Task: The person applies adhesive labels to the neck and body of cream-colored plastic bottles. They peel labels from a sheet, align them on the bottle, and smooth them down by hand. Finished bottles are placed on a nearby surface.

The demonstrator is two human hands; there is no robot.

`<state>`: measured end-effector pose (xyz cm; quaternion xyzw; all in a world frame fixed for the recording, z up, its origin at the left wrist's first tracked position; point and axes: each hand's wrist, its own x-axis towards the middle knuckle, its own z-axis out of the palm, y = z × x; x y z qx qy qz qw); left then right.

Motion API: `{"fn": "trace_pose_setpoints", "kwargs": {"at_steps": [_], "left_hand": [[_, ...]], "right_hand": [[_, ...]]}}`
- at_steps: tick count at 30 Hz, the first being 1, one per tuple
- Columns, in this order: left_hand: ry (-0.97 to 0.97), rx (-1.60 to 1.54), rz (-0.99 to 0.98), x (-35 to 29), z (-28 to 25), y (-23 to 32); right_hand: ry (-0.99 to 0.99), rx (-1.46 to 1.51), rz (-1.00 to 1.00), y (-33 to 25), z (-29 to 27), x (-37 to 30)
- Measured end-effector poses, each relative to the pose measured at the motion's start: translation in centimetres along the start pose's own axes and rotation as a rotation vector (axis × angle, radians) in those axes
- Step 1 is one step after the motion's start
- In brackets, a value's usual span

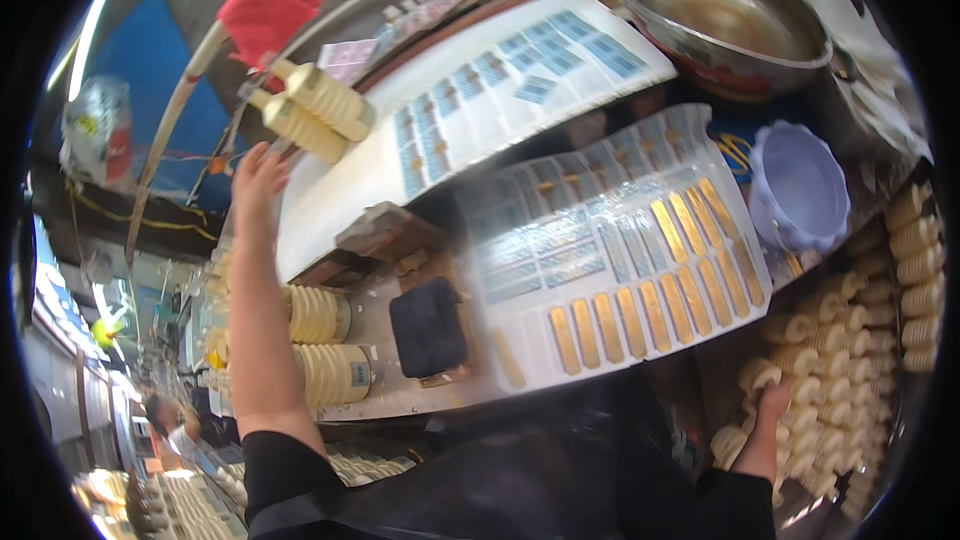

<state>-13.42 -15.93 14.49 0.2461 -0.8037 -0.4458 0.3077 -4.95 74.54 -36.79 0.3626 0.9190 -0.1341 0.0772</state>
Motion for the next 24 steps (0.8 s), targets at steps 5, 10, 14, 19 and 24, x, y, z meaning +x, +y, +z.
{"fn": "trace_pose_setpoints", "kwargs": {"at_steps": [5,10,14,19,24], "left_hand": [[0.107,-0.137,-0.228,1.1,3.7,-6.4],[0.180,-0.215,-0.358,2.4,6.1,-9.1],[0.400,-0.402,-0.272,3.2,7.1,-10.5],[0.268,-0.651,-0.097,-2.2,8.1,-3.7],[-0.616,-0.540,0.076,-15.1,9.7,5.2]], "right_hand": [[0.047,0.097,0.009,0.1,-3.2,-0.9],[0.078,0.216,-0.196,-2.1,-9.1,-3.7],[0.039,0.125,-0.383,-8.5,-20.1,-7.7],[-0.002,0.059,-0.688,-19.6,-35.2,-18.1],[0.026,0.414,-0.997,-28.0,-43.4,-29.3]]}}
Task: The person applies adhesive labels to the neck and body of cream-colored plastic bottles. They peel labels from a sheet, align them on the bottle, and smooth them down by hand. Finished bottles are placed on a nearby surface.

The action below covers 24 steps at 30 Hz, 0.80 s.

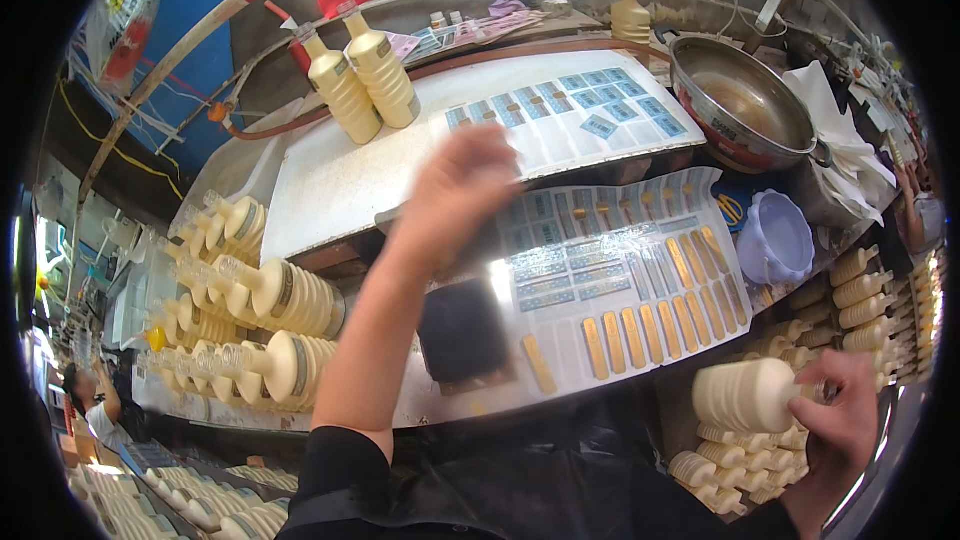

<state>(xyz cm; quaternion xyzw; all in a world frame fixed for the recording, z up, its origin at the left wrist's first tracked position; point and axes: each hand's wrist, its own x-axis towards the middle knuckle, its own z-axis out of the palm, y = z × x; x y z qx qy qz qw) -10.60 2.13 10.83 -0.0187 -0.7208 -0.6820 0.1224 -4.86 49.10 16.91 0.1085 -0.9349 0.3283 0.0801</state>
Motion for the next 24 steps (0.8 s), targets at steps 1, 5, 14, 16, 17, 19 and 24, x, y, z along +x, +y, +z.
{"fn": "trace_pose_setpoints", "kwargs": {"at_steps": [1,5,14,16,17,19,24], "left_hand": [[-0.227,0.046,-0.035,-1.6,1.2,0.8],[-0.611,0.214,0.357,-7.4,6.6,1.4],[0.238,-0.234,-0.123,-13.9,0.7,-4.5],[0.332,-0.234,-0.180,-13.6,-0.4,-5.0],[0.387,-0.194,-0.197,-13.4,-1.0,-5.7],[0.434,-0.188,-0.249,-12.8,-1.7,-6.7],[0.380,-0.247,-0.312,-13.2,-2.6,-6.9]], "right_hand": [[-0.077,-0.028,-0.157,-1.7,-0.4,1.6],[-0.554,0.110,-0.593,-4.7,0.6,9.8],[-0.798,0.694,-0.125,-17.0,21.3,13.9],[-0.876,0.632,-0.087,-16.1,24.8,12.3],[-0.911,0.660,-0.093,-15.4,27.3,11.5],[-0.891,0.672,-0.140,-13.6,32.2,10.0],[-0.974,0.817,0.023,-13.6,33.8,8.5]]}}
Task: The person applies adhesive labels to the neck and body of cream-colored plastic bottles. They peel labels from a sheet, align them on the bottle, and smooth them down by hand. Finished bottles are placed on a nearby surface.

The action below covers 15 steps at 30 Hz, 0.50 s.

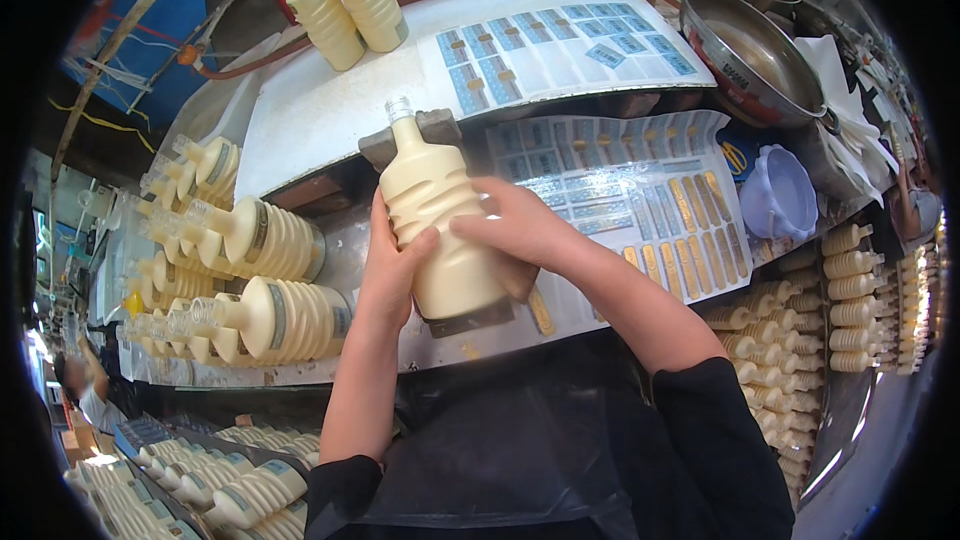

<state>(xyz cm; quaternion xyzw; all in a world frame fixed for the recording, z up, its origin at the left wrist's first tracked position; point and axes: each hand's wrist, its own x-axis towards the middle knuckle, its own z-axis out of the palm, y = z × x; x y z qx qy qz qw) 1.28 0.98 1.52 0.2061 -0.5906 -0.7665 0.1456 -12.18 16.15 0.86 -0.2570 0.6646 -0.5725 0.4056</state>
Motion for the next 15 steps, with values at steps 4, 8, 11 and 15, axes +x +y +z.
{"fn": "trace_pose_setpoints", "kwargs": {"at_steps": [4,8,11,15], "left_hand": [[-0.021,0.070,0.024,0.3,-0.1,0.0],[0.037,0.172,0.030,0.3,-0.5,-0.6],[0.079,0.256,0.044,0.2,0.0,-0.5],[0.109,0.288,0.059,-0.1,0.3,0.3]], "right_hand": [[0.028,0.062,-0.021,1.4,0.3,-0.1],[0.037,0.053,0.014,0.2,0.7,-0.7],[0.082,-0.043,-0.028,2.2,0.4,-0.1],[0.140,-0.140,-0.020,1.3,-2.0,-1.4]]}}
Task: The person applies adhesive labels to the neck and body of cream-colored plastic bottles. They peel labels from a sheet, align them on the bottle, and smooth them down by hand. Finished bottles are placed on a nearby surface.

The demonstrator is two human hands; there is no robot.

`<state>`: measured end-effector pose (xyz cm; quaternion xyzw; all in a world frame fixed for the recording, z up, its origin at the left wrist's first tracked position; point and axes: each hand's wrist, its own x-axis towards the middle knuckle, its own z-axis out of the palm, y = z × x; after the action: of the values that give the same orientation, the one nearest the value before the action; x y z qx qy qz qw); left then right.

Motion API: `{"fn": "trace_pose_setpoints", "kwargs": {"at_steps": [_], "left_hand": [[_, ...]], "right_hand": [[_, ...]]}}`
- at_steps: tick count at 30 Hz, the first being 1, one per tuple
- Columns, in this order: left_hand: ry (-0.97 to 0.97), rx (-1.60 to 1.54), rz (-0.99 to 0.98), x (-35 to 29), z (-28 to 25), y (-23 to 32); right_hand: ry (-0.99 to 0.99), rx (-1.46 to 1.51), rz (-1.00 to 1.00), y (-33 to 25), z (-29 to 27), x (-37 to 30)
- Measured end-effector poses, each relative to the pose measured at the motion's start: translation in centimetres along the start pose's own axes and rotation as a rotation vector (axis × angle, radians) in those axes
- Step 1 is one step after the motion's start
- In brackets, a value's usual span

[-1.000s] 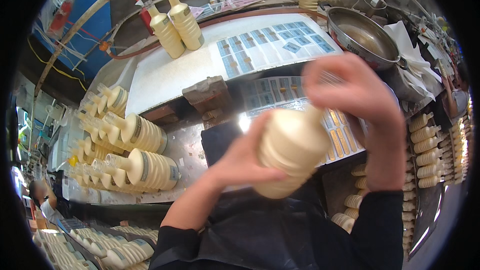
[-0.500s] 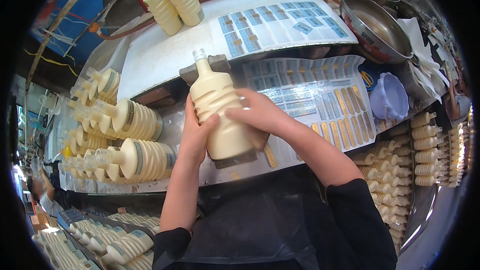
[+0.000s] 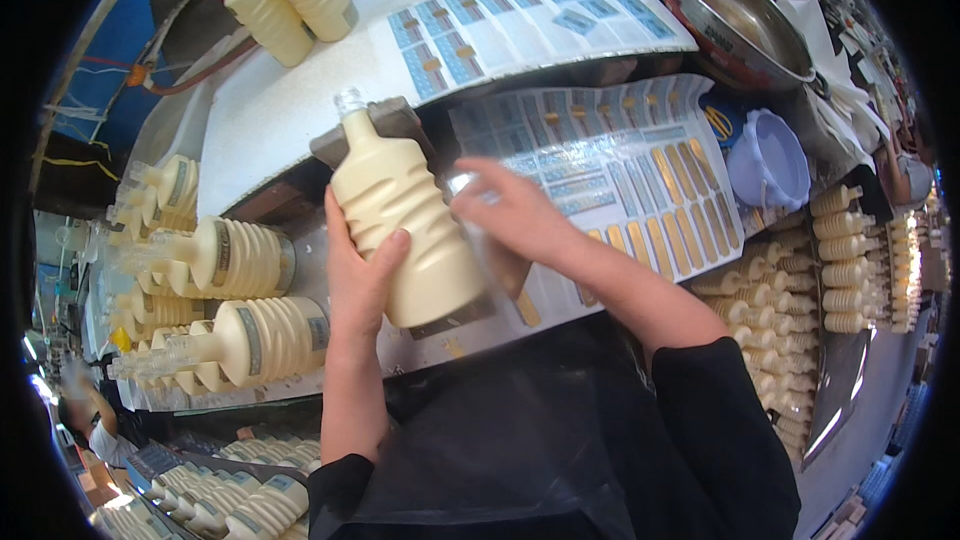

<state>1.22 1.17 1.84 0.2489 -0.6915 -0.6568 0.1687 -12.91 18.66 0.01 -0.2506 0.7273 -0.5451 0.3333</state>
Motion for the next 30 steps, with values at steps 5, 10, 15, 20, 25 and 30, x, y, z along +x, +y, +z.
{"fn": "trace_pose_setpoints", "kwargs": {"at_steps": [5,10,15,20,25,30], "left_hand": [[0.017,-0.094,0.015,-1.1,-0.1,-1.0],[0.050,-0.192,0.058,-2.1,0.1,-2.1],[0.082,-0.192,0.087,-2.9,0.2,-2.5],[0.180,-0.096,0.112,-3.8,-0.1,-3.1],[0.335,0.131,0.308,-5.2,0.3,-2.9],[0.231,0.456,0.644,-7.6,0.8,-1.8]], "right_hand": [[0.114,-0.793,-0.639,3.7,-3.5,-6.8],[-0.046,-0.941,-0.644,6.8,-2.5,-12.0],[-0.072,-1.053,-0.639,8.1,-1.2,-13.0],[-0.058,-1.172,-0.692,8.7,-0.4,-13.4],[-0.026,-1.059,-0.775,9.1,-0.8,-13.3],[-0.013,-0.546,-0.451,8.3,-1.6,-12.3]]}}
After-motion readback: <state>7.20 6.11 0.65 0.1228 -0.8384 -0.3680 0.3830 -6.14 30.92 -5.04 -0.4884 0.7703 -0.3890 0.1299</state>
